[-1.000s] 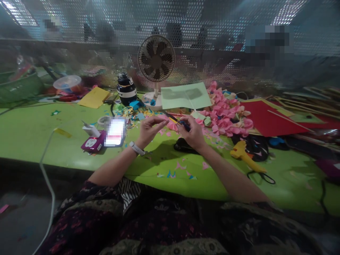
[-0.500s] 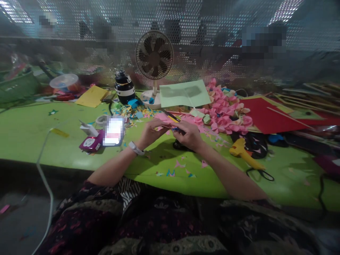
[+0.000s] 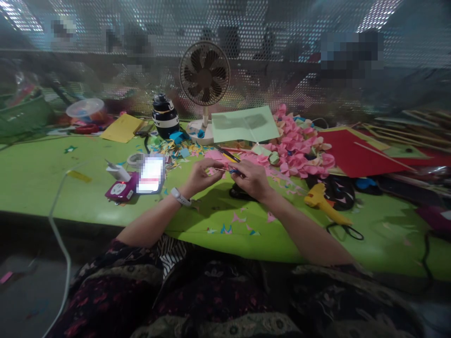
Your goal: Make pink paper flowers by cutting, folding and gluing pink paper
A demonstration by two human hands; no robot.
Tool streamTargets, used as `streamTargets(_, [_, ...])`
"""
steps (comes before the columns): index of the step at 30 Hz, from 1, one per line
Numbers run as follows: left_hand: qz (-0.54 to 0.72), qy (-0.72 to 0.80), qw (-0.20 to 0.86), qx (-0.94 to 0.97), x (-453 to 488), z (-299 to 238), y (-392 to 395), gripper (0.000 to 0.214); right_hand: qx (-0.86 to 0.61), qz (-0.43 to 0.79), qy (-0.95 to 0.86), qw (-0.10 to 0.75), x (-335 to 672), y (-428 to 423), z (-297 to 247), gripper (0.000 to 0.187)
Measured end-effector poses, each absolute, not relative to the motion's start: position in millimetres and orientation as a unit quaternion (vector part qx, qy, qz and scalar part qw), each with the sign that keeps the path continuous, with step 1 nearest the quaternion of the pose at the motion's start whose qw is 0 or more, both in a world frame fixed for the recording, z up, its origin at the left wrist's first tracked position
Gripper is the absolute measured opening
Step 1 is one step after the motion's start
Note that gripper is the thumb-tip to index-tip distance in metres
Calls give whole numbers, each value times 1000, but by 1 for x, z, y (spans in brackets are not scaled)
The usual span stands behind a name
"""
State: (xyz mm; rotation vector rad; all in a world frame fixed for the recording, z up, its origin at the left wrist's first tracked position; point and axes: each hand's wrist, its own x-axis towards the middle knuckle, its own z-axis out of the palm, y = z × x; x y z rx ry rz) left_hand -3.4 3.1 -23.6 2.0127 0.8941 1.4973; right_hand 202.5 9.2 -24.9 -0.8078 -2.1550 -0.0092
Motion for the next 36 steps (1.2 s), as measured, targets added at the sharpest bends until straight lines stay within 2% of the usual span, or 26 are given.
streamTargets(12, [555,346,411,634,-5,-19,2,31,-340,-33,-868,361,203,7,-23,29])
streamTargets(21, [580,359,385,622,-10,-25,16,22,-365,67,-852,369,201,11,-17,27])
streamTargets(29, [620,404,349,574,-23,-33,38,15,-431,60,-876,207,190,7,-10,26])
streamTargets(36, [516,478,346,621,-32,-44,49,19,-412,69,-907,48,172,14,-7,28])
